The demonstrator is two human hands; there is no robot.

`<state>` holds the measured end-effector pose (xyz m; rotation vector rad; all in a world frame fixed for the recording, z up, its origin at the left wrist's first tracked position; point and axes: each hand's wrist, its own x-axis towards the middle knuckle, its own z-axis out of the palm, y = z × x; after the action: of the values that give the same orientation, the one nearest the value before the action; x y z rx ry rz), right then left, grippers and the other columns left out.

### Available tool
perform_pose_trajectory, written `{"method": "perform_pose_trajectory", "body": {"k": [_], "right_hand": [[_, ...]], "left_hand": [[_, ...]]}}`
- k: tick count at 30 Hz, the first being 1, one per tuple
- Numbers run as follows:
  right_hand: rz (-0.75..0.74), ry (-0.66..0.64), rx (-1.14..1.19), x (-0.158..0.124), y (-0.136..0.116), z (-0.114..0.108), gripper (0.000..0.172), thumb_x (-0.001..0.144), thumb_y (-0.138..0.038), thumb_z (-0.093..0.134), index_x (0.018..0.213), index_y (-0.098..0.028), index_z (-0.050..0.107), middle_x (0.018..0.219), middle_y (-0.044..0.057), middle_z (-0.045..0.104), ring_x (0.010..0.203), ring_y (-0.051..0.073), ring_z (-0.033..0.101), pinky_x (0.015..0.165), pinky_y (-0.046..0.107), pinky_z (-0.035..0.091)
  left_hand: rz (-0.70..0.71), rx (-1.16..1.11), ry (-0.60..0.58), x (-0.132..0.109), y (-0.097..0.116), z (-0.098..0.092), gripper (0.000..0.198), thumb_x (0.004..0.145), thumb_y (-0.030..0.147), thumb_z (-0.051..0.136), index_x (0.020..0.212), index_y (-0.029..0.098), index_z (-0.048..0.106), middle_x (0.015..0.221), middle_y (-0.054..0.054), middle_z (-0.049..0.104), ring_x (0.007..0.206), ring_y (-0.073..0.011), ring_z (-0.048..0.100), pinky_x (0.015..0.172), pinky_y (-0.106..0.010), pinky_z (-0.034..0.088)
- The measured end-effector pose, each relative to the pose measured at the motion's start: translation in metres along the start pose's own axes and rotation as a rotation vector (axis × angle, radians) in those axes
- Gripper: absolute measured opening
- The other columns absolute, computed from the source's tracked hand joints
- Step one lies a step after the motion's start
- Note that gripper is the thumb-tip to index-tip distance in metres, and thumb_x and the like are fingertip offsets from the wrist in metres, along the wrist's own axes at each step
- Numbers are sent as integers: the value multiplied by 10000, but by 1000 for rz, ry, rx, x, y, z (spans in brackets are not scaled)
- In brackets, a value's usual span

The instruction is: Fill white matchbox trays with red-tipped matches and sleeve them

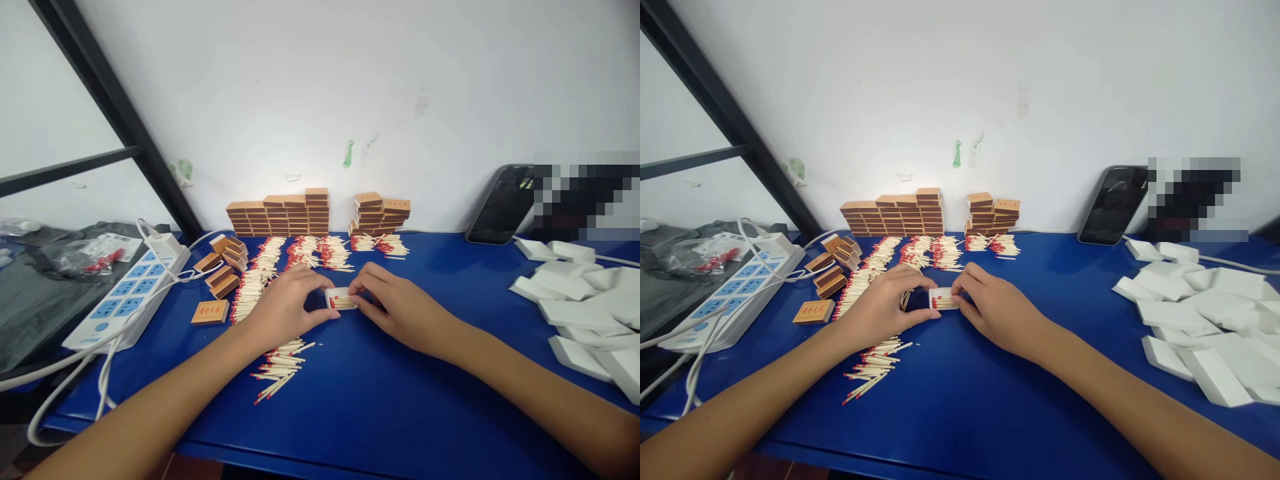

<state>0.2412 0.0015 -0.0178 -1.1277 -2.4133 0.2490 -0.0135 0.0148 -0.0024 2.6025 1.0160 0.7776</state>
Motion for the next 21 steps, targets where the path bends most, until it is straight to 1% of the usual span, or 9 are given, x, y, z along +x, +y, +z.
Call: {"method": "perform_pose_trajectory", "body": {"k": [5, 10, 14, 16, 19, 21], "right_hand": [[-9, 25, -16, 1, 0, 0, 94, 1075, -243, 520, 1054, -222, 609, 1055, 53, 634, 798, 187, 628, 699, 347, 507], [2, 88, 47, 3, -9, 1, 113, 1080, -258, 521, 1036, -233, 622, 1048, 56, 646, 774, 176, 632, 690, 328, 513], [-33, 93, 94, 3, -14, 2, 140, 1079, -251, 513, 1067, -237, 652, 1052, 66, 663, 837, 186, 662, 745, 337, 534], [-26, 125, 97, 5, -9, 2, 158, 1078, -268, 512, 1068, -239, 667, 1042, 70, 669, 834, 189, 655, 753, 346, 531], [49, 233, 68, 11, 9, 4, 163, 1058, -290, 538, 1091, -228, 685, 1009, 72, 669, 787, 192, 622, 740, 361, 519], [106, 266, 51, 18, 22, 6, 161, 1027, -305, 583, 1098, -216, 697, 987, 69, 661, 776, 198, 608, 745, 369, 516]], "left_hand": [[7, -1, 7, 0, -1, 1, 393, 853, 356, 907, 1163, 198, 723, 1069, -59, 742, 1032, -249, 669, 897, -383, 532], [2, -16, -4, 0, 1, 1, 377, 863, 357, 899, 1162, 212, 720, 1055, -53, 739, 1013, -248, 671, 888, -387, 532], [-2, -23, -10, 0, 0, 1, 347, 865, 339, 897, 1137, 216, 722, 1058, -51, 737, 1021, -250, 668, 892, -388, 526], [0, -18, -1, 0, -1, 2, 350, 863, 335, 898, 1139, 218, 718, 1055, -48, 737, 1021, -248, 668, 889, -383, 528], [0, -19, 11, 0, -1, 2, 367, 862, 348, 899, 1152, 219, 716, 1061, -49, 740, 1027, -250, 669, 896, -382, 533], [-9, -19, 5, 0, -1, 2, 372, 858, 356, 901, 1154, 219, 721, 1065, -52, 739, 1021, -252, 671, 909, -389, 536]]}}
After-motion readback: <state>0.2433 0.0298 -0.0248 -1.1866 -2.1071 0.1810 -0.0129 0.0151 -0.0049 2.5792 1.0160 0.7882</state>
